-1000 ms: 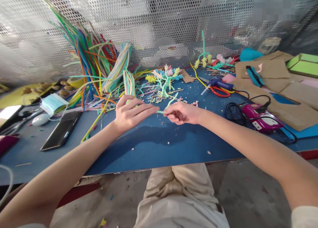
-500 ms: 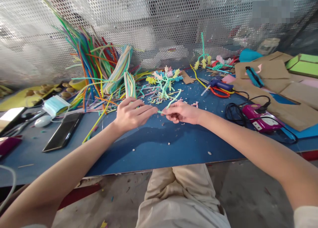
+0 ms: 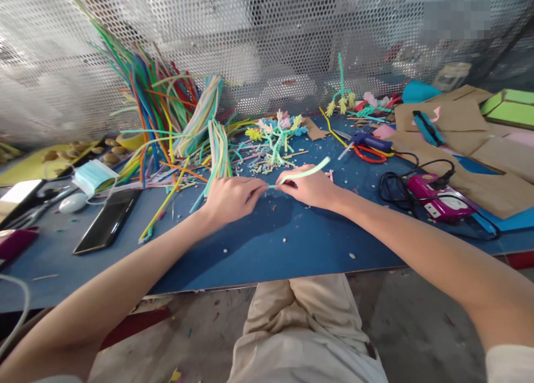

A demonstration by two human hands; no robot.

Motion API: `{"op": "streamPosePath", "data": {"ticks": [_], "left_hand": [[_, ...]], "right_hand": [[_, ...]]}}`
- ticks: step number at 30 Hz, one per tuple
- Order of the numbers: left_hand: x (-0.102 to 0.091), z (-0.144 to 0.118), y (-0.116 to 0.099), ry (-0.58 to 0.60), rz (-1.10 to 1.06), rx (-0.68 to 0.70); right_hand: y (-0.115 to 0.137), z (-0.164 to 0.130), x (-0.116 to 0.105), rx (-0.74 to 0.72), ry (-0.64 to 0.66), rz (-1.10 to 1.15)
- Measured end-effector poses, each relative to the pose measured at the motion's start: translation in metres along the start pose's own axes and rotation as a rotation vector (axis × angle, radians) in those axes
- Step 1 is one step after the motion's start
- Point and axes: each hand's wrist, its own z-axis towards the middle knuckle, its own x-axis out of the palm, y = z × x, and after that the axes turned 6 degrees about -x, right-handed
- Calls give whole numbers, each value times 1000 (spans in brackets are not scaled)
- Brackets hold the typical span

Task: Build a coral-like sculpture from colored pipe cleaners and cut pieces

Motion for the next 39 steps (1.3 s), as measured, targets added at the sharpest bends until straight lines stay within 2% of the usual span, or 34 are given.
{"op": "streamPosePath", "data": {"ticks": [2, 5, 10, 12, 15, 19, 23, 26, 33, 39], "left_hand": [[2, 0, -1, 16, -38, -87], [-1, 3, -2, 55, -119, -184], [-3, 4, 0, 92, -216, -208], [-2, 3, 1, 54, -165, -171], [0, 2, 4, -22, -75, -41], [-2, 5, 11, -95, 16, 61], [-5, 5, 16, -164, 77, 182], [-6, 4, 17, -211, 83, 224], [-8, 4, 17, -215, 27, 192], [-4, 6, 16, -197, 58, 123]], "right_hand": [[0, 0, -3, -112, 8, -166], [3, 2, -8, -227, 24, -299], [5, 3, -7, -283, -17, -365], [4, 3, -3, -244, -88, -293], [5, 2, 3, -58, -167, -91], [8, 4, 6, 230, -144, 295], [11, 7, 7, 417, -163, 667], [14, 8, 7, 512, -134, 850], [13, 8, 8, 550, -110, 998], [7, 5, 8, 443, -123, 757]]}}
